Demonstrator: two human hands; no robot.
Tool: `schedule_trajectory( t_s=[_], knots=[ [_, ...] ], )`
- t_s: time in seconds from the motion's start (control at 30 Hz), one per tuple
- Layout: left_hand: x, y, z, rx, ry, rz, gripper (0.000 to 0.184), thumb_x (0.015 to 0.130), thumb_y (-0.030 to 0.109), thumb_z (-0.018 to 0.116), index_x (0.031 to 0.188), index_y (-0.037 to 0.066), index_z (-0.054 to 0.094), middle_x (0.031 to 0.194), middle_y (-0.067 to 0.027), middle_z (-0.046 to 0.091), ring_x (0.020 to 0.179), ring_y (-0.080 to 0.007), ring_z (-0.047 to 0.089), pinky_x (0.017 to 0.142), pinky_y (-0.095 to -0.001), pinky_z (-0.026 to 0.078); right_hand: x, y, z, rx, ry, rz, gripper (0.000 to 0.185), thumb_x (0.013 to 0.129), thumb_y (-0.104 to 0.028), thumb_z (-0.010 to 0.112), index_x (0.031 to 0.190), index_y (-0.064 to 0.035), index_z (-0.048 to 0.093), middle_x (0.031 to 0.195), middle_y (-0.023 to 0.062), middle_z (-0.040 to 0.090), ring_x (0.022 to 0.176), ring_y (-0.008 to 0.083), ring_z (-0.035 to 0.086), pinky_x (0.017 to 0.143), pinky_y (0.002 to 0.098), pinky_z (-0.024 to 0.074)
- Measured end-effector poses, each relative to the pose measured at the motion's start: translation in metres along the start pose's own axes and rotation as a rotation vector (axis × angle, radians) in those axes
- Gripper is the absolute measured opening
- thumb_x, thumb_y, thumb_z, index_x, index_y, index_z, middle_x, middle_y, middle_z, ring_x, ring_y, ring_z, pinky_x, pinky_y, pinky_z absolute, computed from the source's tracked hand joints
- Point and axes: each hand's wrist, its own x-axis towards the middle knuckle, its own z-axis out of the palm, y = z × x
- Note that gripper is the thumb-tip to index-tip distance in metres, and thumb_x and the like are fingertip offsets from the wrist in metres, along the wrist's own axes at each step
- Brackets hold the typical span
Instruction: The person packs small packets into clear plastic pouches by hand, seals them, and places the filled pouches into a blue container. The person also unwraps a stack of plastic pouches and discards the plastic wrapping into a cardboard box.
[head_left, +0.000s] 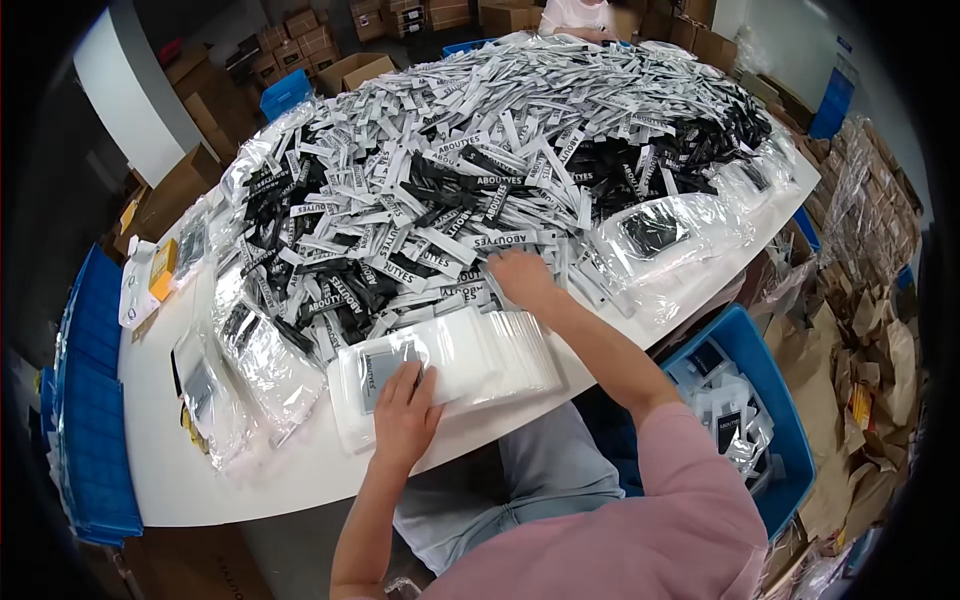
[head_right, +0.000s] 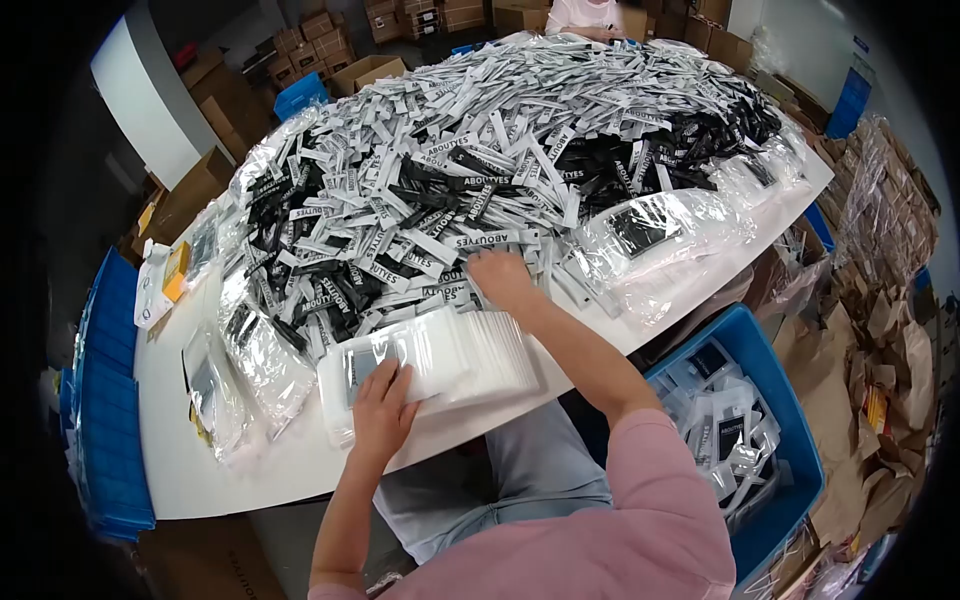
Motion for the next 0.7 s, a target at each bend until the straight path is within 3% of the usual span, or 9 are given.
schedule_trajectory(
  t_s=[0.03, 0.2, 0.27, 0.3, 0.4, 0.5, 0.53, 0.63, 0.7],
  knots=[
    [-0.007, -0.008, 0.0, 0.002, 0.035, 0.047, 0.053, 0.062, 0.014, 0.071, 0.111, 0.004, 0.055, 0.117, -0.0159, 0.051, 0.107, -0.0344, 0.049, 0.09, -0.044, 0.04, 0.011, -0.003, -0.002, -0.063, -0.04, -0.04, 0.008, 0.073, -0.002, 0.053, 0.08, -0.003, 0.056, 0.075, 0.0123, 0.061, 0.073, 0.0298, 0.061, 0.067, 0.0377, 0.0504],
    [-0.02, -0.02, 0.008, 0.034, 0.132, 0.098, 0.051, 0.063, 0.014, 0.066, 0.112, 0.006, 0.055, 0.12, -0.0155, 0.05, 0.109, -0.0337, 0.048, 0.092, -0.045, 0.039, 0.033, 0.013, -0.03, 0.487, 0.098, 0.332, 0.033, 0.068, -0.01, 0.053, 0.099, -0.0009, 0.047, 0.078, 0.019, 0.06, 0.077, 0.0391, 0.057, 0.07, 0.0473, 0.0453],
    [-0.016, -0.014, 0.003, 0.001, 0.125, 0.088, 0.051, 0.064, 0.015, 0.065, 0.113, 0.006, 0.055, 0.12, -0.0159, 0.05, 0.109, -0.0342, 0.048, 0.092, -0.0453, 0.038, 0.057, 0.026, -0.046, 0.52, 0.081, 0.301, 0.038, 0.068, -0.009, 0.052, 0.105, -0.0047, 0.047, 0.085, 0.0197, 0.059, 0.082, 0.0375, 0.057, 0.073, 0.045, 0.0454],
    [-0.015, -0.013, 0.0, -0.031, 0.117, 0.076, 0.051, 0.065, 0.016, 0.065, 0.114, 0.006, 0.054, 0.121, -0.0162, 0.049, 0.109, -0.0347, 0.048, 0.092, -0.0457, 0.038, 0.069, 0.039, -0.039, 0.383, 0.108, 0.189, 0.04, 0.068, -0.009, 0.054, 0.107, -0.0087, 0.051, 0.088, 0.0188, 0.057, 0.086, 0.0361, 0.057, 0.074, 0.0435, 0.0458],
    [-0.017, -0.015, -0.001, -0.056, 0.1, 0.085, 0.051, 0.067, 0.019, 0.064, 0.115, 0.006, 0.054, 0.122, -0.0169, 0.048, 0.11, -0.0355, 0.047, 0.092, -0.0459, 0.037, 0.095, 0.06, -0.033, -0.035, -0.303, -0.117, 0.02, 0.069, -0.006, 0.057, 0.089, -0.0087, 0.061, 0.094, 0.0118, 0.052, 0.082, 0.0314, 0.058, 0.071, 0.0404, 0.0474],
    [-0.02, -0.02, 0.002, -0.061, 0.098, 0.092, 0.048, 0.07, 0.02, 0.062, 0.115, 0.006, 0.054, 0.123, -0.018, 0.047, 0.112, -0.0356, 0.046, 0.094, -0.0464, 0.036, 0.112, 0.055, -0.041, -0.321, -0.4, -0.223, 0.014, 0.07, -0.01, 0.061, 0.084, -0.0083, 0.061, 0.091, 0.0115, 0.052, 0.083, 0.0286, 0.058, 0.067, 0.0392, 0.048],
    [-0.021, -0.022, 0.003, -0.062, 0.098, 0.082, 0.048, 0.07, 0.02, 0.062, 0.115, 0.006, 0.054, 0.123, -0.018, 0.047, 0.112, -0.0356, 0.046, 0.094, -0.0464, 0.036, 0.111, 0.054, -0.048, -0.299, -0.349, -0.238, 0.015, 0.07, -0.017, 0.065, 0.08, -0.0075, 0.059, 0.089, 0.0103, 0.051, 0.08, 0.0269, 0.058, 0.063, 0.0382, 0.0481],
    [-0.023, -0.025, 0.005, -0.068, 0.105, 0.089, 0.043, 0.075, 0.018, 0.057, 0.115, 0.005, 0.054, 0.121, -0.0181, 0.05, 0.111, -0.0347, 0.047, 0.095, -0.047, 0.035, 0.084, 0.054, -0.057, 0.055, 0.261, -0.289, 0.021, 0.077, -0.025, 0.062, 0.074, -0.0045, 0.056, 0.074, 0.0067, 0.054, 0.058, 0.0276, 0.054, 0.056, 0.0363, 0.0459],
    [-0.023, -0.026, 0.005, -0.179, 0.181, 0.037, 0.035, 0.079, 0.012, 0.053, 0.113, 0.003, 0.054, 0.114, -0.0172, 0.055, 0.106, -0.0349, 0.052, 0.093, -0.0436, 0.039, 0.054, 0.039, -0.067, 0.35, 0.1, 0.066, 0.021, 0.082, -0.024, 0.06, 0.077, -0.0042, 0.056, 0.067, 0.0065, 0.056, 0.056, 0.0245, 0.053, 0.056, 0.0319, 0.0448]
  ],
)
